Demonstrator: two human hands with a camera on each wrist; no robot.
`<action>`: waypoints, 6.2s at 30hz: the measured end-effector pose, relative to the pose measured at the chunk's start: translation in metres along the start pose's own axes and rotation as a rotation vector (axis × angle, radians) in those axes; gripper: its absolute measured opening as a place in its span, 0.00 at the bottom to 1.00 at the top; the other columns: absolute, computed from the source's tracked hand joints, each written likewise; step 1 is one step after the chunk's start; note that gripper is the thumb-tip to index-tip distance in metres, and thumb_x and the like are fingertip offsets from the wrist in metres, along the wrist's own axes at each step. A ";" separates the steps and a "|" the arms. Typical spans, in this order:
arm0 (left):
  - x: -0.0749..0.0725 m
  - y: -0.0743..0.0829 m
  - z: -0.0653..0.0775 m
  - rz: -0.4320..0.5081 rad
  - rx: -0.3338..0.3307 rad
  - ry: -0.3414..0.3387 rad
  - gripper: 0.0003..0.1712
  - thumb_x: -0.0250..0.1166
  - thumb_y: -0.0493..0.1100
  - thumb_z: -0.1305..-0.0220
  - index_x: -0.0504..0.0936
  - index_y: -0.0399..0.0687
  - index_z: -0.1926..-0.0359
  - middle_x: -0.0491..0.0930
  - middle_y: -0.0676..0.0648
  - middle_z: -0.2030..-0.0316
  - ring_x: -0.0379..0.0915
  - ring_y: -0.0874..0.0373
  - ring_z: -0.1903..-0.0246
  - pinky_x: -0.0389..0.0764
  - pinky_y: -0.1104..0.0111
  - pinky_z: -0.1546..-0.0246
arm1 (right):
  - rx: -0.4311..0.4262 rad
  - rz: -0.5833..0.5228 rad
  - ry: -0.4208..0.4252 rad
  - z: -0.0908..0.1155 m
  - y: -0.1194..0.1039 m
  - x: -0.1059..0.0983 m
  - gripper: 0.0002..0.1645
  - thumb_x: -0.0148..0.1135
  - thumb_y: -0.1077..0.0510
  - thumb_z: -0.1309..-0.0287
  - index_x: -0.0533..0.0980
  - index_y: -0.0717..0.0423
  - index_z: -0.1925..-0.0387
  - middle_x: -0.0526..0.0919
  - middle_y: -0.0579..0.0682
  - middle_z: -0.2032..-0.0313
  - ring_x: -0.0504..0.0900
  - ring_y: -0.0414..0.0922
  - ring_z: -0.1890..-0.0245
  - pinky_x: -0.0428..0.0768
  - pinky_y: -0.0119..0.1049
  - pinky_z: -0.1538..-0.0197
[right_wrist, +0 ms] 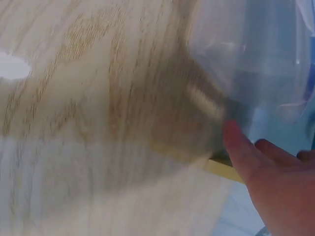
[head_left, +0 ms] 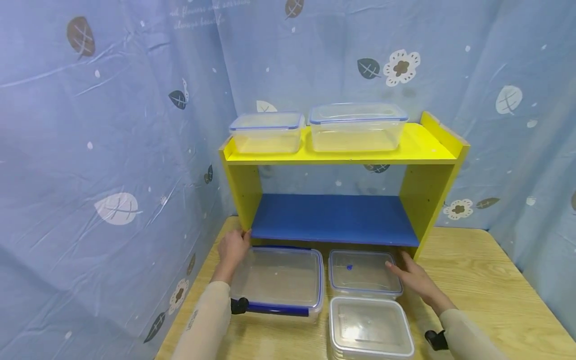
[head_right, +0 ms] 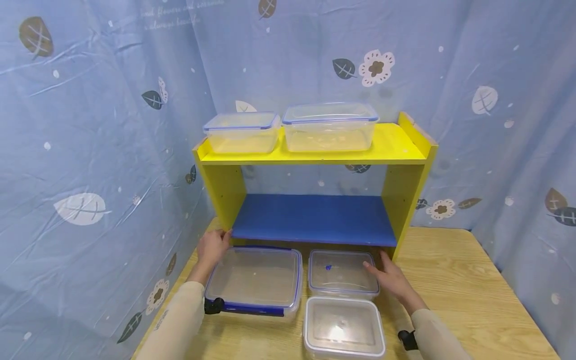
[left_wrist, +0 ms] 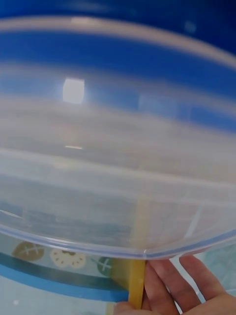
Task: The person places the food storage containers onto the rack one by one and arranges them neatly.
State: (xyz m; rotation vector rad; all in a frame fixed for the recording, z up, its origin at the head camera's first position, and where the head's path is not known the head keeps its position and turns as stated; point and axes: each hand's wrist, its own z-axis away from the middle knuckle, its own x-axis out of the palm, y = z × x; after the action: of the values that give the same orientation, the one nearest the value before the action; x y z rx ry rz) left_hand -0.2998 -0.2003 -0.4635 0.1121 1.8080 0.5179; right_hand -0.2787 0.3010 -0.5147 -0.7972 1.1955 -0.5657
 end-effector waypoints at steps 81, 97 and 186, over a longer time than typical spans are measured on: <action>-0.006 0.004 0.001 0.011 -0.017 -0.032 0.24 0.55 0.56 0.30 0.75 0.48 0.79 0.69 0.50 0.85 0.64 0.56 0.84 0.59 0.66 0.83 | -0.033 -0.840 -0.147 0.024 0.010 -0.030 0.25 0.44 0.57 0.26 0.69 0.27 0.37 0.78 0.28 0.53 0.82 0.39 0.57 0.81 0.42 0.56; -0.006 0.004 0.002 0.010 0.000 -0.029 0.24 0.55 0.57 0.30 0.76 0.48 0.80 0.70 0.50 0.85 0.64 0.56 0.84 0.59 0.66 0.84 | -0.151 -0.870 -0.236 0.029 -0.005 -0.040 0.26 0.41 0.61 0.26 0.73 0.29 0.40 0.79 0.28 0.49 0.84 0.41 0.54 0.84 0.44 0.57; 0.001 -0.003 -0.003 0.001 0.031 -0.006 0.26 0.56 0.57 0.30 0.74 0.51 0.83 0.69 0.51 0.86 0.64 0.56 0.86 0.59 0.66 0.85 | -0.470 0.334 0.243 -0.001 -0.158 0.078 0.46 0.63 0.52 0.38 0.51 0.55 0.25 0.39 0.58 0.23 0.87 0.46 0.60 0.82 0.39 0.61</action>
State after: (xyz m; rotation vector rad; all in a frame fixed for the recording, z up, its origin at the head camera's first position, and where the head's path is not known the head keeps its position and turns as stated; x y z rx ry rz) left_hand -0.3027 -0.2033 -0.4648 0.1357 1.8105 0.4902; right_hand -0.2538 0.1452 -0.4362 -0.9114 1.6802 -0.1023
